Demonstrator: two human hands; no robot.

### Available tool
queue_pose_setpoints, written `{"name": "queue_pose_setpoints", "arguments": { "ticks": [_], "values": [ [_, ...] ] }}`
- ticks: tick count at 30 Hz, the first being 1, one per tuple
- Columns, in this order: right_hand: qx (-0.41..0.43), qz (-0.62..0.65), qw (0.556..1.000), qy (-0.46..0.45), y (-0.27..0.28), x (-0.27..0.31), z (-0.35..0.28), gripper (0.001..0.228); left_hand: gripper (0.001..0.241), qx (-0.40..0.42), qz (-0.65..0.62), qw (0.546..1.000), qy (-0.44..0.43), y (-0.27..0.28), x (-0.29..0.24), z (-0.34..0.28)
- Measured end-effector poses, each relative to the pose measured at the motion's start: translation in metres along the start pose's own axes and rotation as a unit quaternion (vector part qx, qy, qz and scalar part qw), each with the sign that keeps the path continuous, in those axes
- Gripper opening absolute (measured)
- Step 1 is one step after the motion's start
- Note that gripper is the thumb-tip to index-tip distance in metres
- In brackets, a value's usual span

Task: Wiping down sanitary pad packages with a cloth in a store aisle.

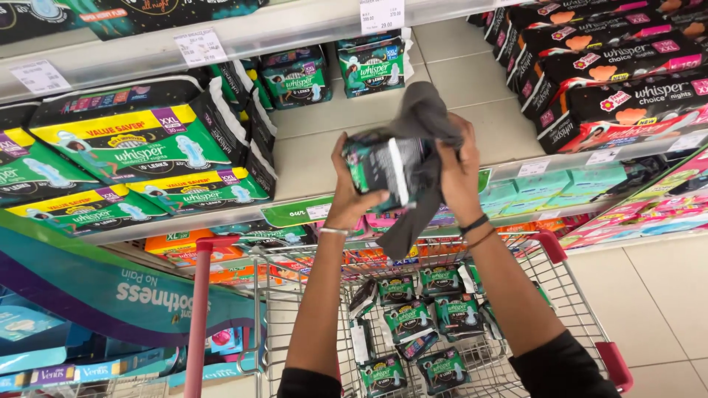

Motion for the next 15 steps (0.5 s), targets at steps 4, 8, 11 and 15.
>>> {"name": "queue_pose_setpoints", "arguments": {
  "ticks": [4, 8, 11, 15],
  "values": [
    [0.041, 0.099, 0.984, -0.142, -0.005, -0.032, -0.007, 0.03, 0.136, 0.04, 0.156, 0.985, -0.057, 0.005, 0.0, -0.011],
    [0.064, 0.095, 0.993, 0.004, -0.005, 0.047, -0.003, 0.032, 0.11, -0.007, 0.108, 0.994, 0.011, 0.006, -0.024, -0.015],
    [0.105, 0.045, 0.992, 0.055, -0.011, 0.056, 0.006, 0.028, 0.1, 0.059, -0.006, 0.998, -0.022, 0.004, -0.027, -0.022],
    [0.132, 0.104, 0.977, -0.129, -0.021, -0.032, -0.002, 0.028, 0.094, 0.095, -0.154, 0.983, 0.015, 0.003, -0.012, -0.034]
  ]
}}
Point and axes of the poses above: each hand's wrist, its own z-axis towards the middle knuckle, its own y-axis out of the back of the hand, x = y × z, the point moved 10 cm from there along z, towards the middle knuckle, and after that the axes turned 12 degrees about -x, right-handed, at the moved point
